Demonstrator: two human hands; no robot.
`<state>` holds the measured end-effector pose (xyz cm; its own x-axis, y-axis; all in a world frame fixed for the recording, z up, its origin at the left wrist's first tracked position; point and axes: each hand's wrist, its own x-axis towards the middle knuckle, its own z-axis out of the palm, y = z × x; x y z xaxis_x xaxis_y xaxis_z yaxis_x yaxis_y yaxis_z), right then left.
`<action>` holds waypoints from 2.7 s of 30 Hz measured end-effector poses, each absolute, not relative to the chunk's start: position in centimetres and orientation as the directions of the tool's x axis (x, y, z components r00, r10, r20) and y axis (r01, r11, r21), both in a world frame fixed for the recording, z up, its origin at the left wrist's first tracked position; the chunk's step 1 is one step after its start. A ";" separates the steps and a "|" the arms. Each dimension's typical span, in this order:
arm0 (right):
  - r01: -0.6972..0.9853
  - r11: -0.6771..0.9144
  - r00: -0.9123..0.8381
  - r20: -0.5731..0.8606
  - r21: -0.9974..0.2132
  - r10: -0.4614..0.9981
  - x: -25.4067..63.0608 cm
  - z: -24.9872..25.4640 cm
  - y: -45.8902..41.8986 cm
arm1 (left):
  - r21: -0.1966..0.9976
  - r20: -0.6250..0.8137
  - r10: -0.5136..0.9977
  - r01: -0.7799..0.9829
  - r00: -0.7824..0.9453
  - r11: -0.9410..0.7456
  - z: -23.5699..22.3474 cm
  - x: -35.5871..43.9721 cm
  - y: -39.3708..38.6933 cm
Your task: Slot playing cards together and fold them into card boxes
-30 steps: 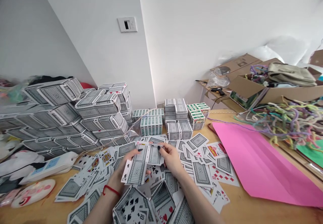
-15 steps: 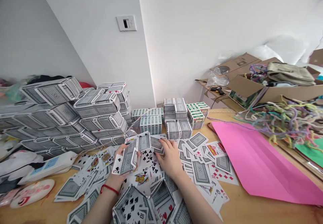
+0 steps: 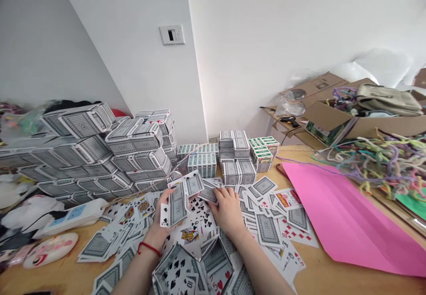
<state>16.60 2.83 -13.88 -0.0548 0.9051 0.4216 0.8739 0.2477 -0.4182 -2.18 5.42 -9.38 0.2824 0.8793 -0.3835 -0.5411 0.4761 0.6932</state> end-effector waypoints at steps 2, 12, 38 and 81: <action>0.819 0.288 -0.046 0.443 -0.497 0.896 16.6 -13.7 2.8 | 0.699 -0.379 0.886 -0.545 0.267 0.463 -9.5 -2.3 5.5; 0.196 0.052 0.346 0.119 -0.979 0.931 17.3 -14.1 3.5 | 0.694 -0.390 0.906 -0.593 0.166 0.408 -10.0 -2.5 5.7; -0.129 -0.141 -0.222 -0.110 -0.982 0.969 15.9 -13.9 2.9 | 0.928 -0.140 0.983 -0.361 -0.118 0.089 -11.5 -1.9 5.6; -0.112 -0.236 -0.262 -0.200 -0.965 0.944 16.5 -12.7 2.9 | 0.915 -0.189 0.967 -0.325 0.172 0.237 -11.9 -2.4 5.6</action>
